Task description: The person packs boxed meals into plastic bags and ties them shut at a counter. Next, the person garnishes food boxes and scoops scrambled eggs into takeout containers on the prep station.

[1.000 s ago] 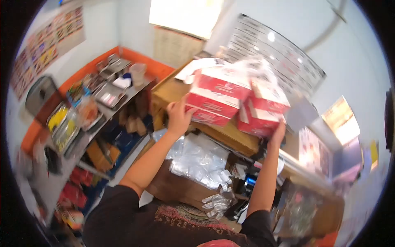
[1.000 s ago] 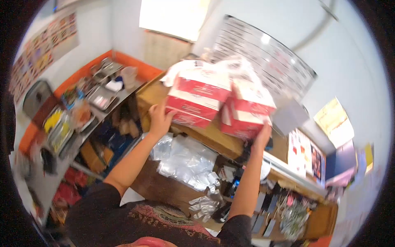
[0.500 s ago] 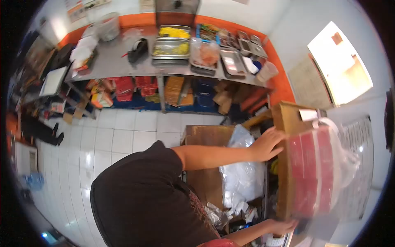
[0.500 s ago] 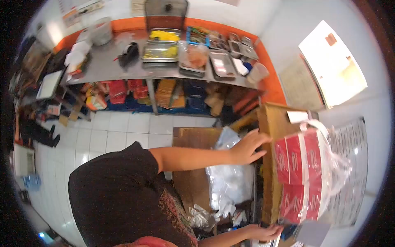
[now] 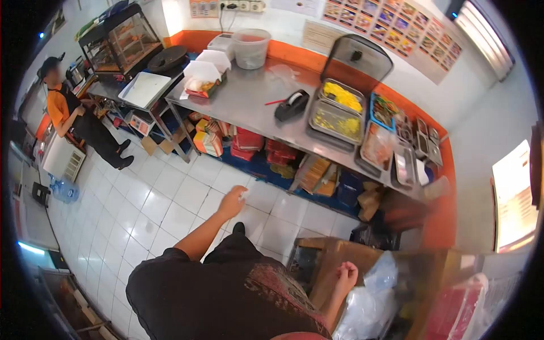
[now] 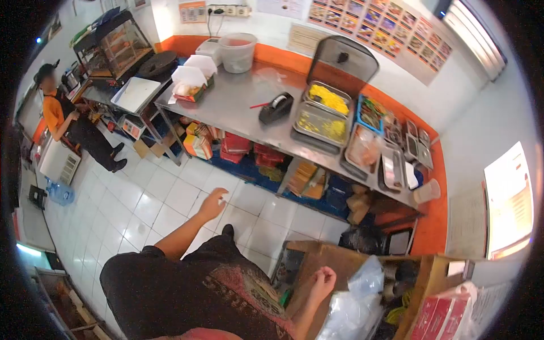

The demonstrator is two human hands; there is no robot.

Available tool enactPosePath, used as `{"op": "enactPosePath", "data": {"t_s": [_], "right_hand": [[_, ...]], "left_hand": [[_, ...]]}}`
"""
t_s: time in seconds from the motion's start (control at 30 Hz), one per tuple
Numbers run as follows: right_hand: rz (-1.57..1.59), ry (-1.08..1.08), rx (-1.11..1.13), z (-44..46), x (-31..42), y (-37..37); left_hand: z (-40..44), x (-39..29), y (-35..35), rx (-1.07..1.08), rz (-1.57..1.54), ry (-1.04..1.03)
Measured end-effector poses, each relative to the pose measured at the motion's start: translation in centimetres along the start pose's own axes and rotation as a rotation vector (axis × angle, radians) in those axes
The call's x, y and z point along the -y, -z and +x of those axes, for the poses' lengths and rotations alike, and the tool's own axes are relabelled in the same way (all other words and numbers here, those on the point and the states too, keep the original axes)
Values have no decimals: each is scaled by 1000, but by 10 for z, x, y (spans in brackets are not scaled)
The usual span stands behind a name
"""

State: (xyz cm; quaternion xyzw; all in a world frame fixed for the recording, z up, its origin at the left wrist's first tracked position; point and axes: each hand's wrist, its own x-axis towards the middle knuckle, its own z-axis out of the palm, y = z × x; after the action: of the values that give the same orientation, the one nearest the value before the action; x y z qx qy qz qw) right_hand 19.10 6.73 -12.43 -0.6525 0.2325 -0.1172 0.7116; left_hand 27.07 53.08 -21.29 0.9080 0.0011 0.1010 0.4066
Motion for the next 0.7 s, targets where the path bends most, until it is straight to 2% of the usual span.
{"op": "enactPosePath", "data": {"t_s": [0.03, 0.07, 0.13, 0.23, 0.3, 0.33, 0.37, 0.43, 0.5, 0.53, 0.6, 0.7], "right_hand": [[-27, 51, 68, 28, -8, -30], [-58, 97, 132, 47, -13, -59], [91, 37, 60, 65, 10, -141], [-33, 67, 156, 85, 34, -244], [54, 23, 277, 83, 58, -304], [59, 21, 281, 86, 58, -327], [10, 11, 365, 91, 56, -344], [-94, -40, 486, 102, 47, -366], [-136, -81, 490, 111, 42, -377], [-166, -117, 491, 114, 40, -382], [-210, -162, 465, 125, 34, -395], [-260, -231, 442, 165, 12, -426]], "left_hand": [[22, 23, 25, -125, -42, 151], [45, 44, 48, -138, -39, 154], [70, 82, 86, -221, 3, 172], [121, 139, 146, -282, -16, 185], [158, 192, 178, -388, -152, 374], [182, 222, 194, -472, -92, 389], [205, 251, 210, -554, -36, 406], [254, 298, 244, -675, -128, 441], [299, 352, 273, -726, -76, 543], [314, 370, 285, -778, 97, 597], [342, 437, 301, -863, 130, 716], [376, 469, 322, -854, 261, 776]]}}
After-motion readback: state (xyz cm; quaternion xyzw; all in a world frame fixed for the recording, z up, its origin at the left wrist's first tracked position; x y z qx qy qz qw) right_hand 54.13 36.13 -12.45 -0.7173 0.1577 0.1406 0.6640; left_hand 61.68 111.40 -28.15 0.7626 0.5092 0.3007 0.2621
